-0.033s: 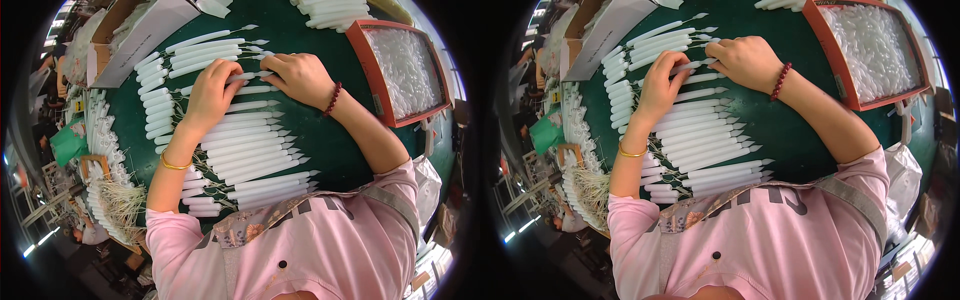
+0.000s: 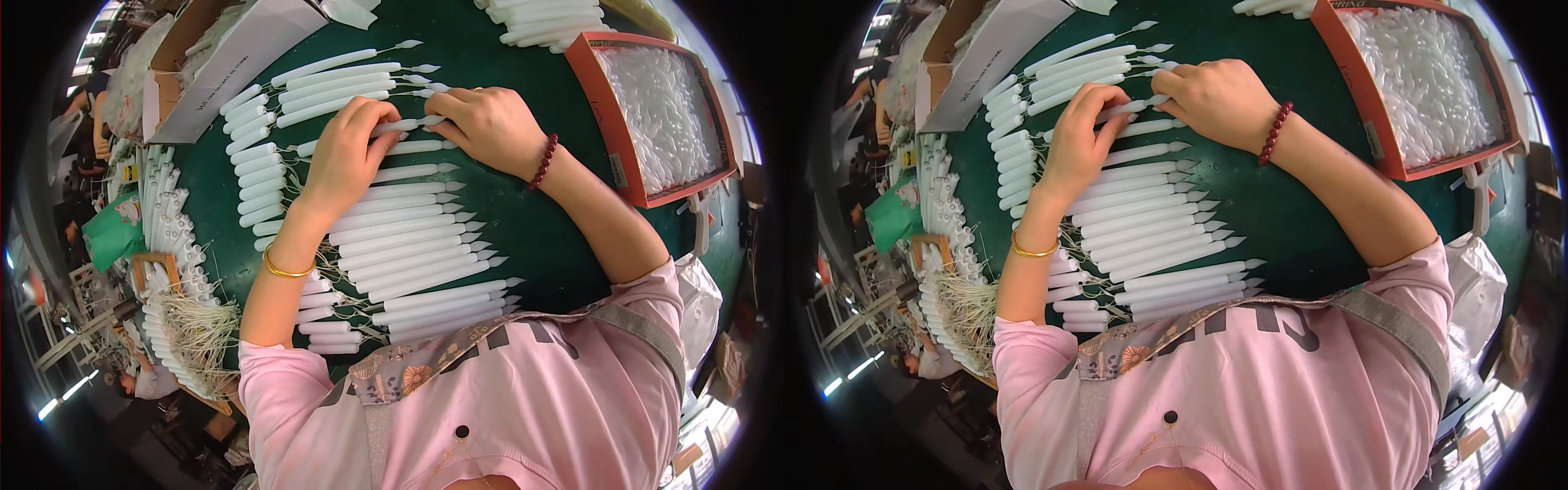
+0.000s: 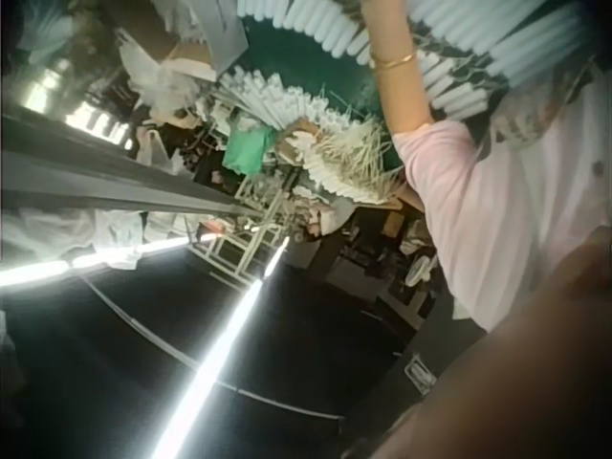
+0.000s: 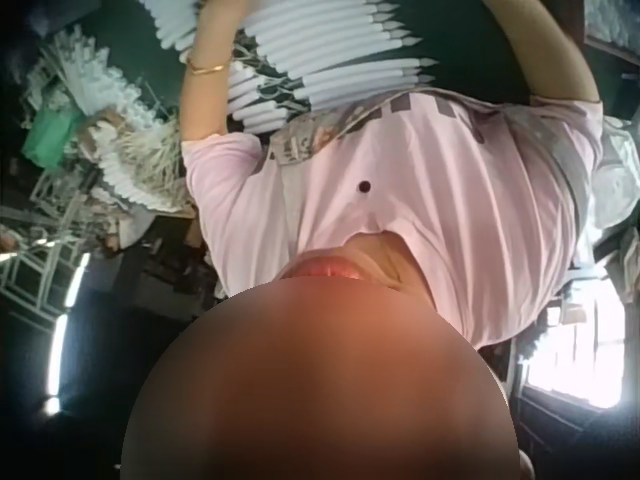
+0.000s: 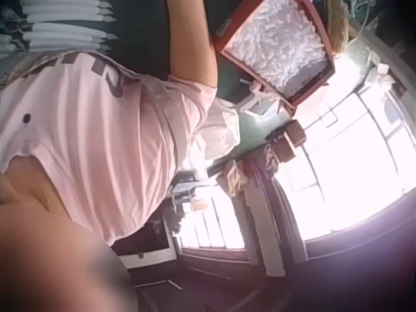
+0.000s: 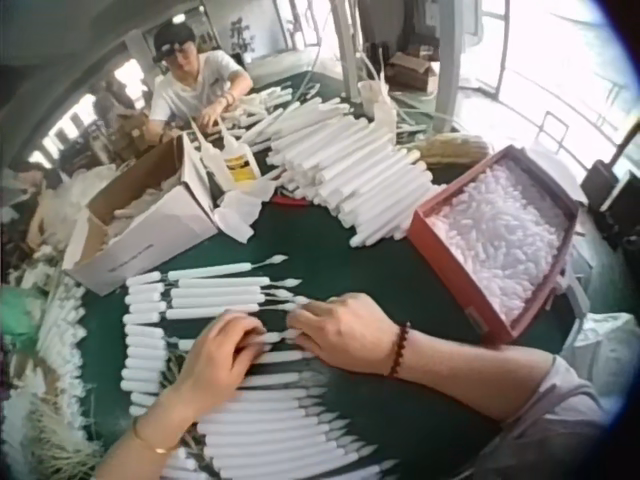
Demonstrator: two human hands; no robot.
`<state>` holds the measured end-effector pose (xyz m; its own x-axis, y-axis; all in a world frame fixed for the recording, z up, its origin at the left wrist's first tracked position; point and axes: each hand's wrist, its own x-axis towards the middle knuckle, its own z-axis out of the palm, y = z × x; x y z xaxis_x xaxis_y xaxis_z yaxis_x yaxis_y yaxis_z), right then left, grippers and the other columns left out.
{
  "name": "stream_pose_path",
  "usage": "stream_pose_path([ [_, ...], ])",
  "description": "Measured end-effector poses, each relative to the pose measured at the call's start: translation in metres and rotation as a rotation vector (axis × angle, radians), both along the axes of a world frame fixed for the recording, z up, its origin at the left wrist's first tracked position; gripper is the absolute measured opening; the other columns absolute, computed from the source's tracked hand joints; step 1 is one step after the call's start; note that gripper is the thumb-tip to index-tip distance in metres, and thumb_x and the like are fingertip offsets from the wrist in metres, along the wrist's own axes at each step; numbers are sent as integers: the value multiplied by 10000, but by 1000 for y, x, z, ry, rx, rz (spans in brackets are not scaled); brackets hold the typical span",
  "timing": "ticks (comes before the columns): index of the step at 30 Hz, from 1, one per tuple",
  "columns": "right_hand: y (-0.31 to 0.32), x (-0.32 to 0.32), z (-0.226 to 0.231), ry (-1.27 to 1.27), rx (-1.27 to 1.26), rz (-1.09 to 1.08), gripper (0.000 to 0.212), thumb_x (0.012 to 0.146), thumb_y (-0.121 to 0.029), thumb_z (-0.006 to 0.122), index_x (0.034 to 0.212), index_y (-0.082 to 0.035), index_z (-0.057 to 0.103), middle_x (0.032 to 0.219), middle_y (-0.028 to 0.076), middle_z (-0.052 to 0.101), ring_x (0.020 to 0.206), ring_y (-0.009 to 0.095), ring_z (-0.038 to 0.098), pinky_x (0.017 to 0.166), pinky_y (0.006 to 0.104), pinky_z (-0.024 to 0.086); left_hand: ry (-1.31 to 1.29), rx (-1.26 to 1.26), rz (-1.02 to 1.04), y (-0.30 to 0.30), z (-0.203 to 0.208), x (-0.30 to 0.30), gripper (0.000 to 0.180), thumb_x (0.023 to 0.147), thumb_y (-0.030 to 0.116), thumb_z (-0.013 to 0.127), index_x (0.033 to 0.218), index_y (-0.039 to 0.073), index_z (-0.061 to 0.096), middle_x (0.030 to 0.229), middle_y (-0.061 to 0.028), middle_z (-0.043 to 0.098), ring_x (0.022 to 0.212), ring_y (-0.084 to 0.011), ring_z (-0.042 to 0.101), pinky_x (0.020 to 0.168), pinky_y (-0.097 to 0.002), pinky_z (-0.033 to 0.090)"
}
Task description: Assembling white plastic tubes by applying glue and attaching small components at a factory workstation.
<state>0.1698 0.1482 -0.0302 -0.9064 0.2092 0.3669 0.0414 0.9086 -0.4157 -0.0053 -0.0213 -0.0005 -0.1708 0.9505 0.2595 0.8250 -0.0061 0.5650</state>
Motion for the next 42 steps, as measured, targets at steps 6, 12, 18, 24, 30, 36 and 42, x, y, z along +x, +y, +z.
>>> stream_pose_path([
  [6,-13,2,8,-47,87,25,233,972,-306,712,1048,-95,648,845,60,665,711,267,689,643,384,543,-49,-21,-31,-7,-1,-2,177,931,53,740,1095,-3,706,1046,-114,629,846,-281,651,754,-363,542],
  [12,-19,2,11,-52,139,-5,252,985,-318,700,944,-75,645,809,65,645,683,274,671,626,384,534,23,20,-56,-8,-4,-2,185,927,63,742,1094,-13,718,997,-123,679,854,-294,655,751,-376,544],
  [18,-6,2,10,-50,6,110,295,995,-316,683,886,-44,646,798,96,628,714,327,658,666,415,529,-21,20,-85,-9,-5,-5,189,913,65,750,1080,-23,733,941,-119,705,833,-291,658,735,-374,541],
  [24,1,-5,7,-71,-7,252,285,997,-282,673,883,-23,636,832,120,635,786,325,662,730,419,536,-83,-10,-108,-11,-9,-9,188,898,58,751,1062,-34,742,926,-126,708,829,-298,655,729,-369,537],
  [30,5,-14,4,-45,25,379,274,978,-251,693,867,-21,596,845,126,599,797,336,624,761,424,516,-82,-12,-148,-9,-8,-7,180,884,47,748,1042,-39,746,927,-143,710,837,-310,659,731,-371,536],
  [36,2,-11,2,-24,-55,295,280,987,-300,684,938,-34,613,865,142,614,831,365,622,766,451,506,-141,-43,-117,-4,7,-8,158,875,53,763,1013,-23,758,924,-149,709,835,-317,665,734,-377,538],
  [42,14,-15,38,-218,-268,146,266,993,-327,660,988,-62,646,926,147,689,872,370,679,783,471,549,-66,142,113,4,14,-32,114,874,106,780,943,16,766,931,-124,708,847,-321,662,750,-399,539],
])
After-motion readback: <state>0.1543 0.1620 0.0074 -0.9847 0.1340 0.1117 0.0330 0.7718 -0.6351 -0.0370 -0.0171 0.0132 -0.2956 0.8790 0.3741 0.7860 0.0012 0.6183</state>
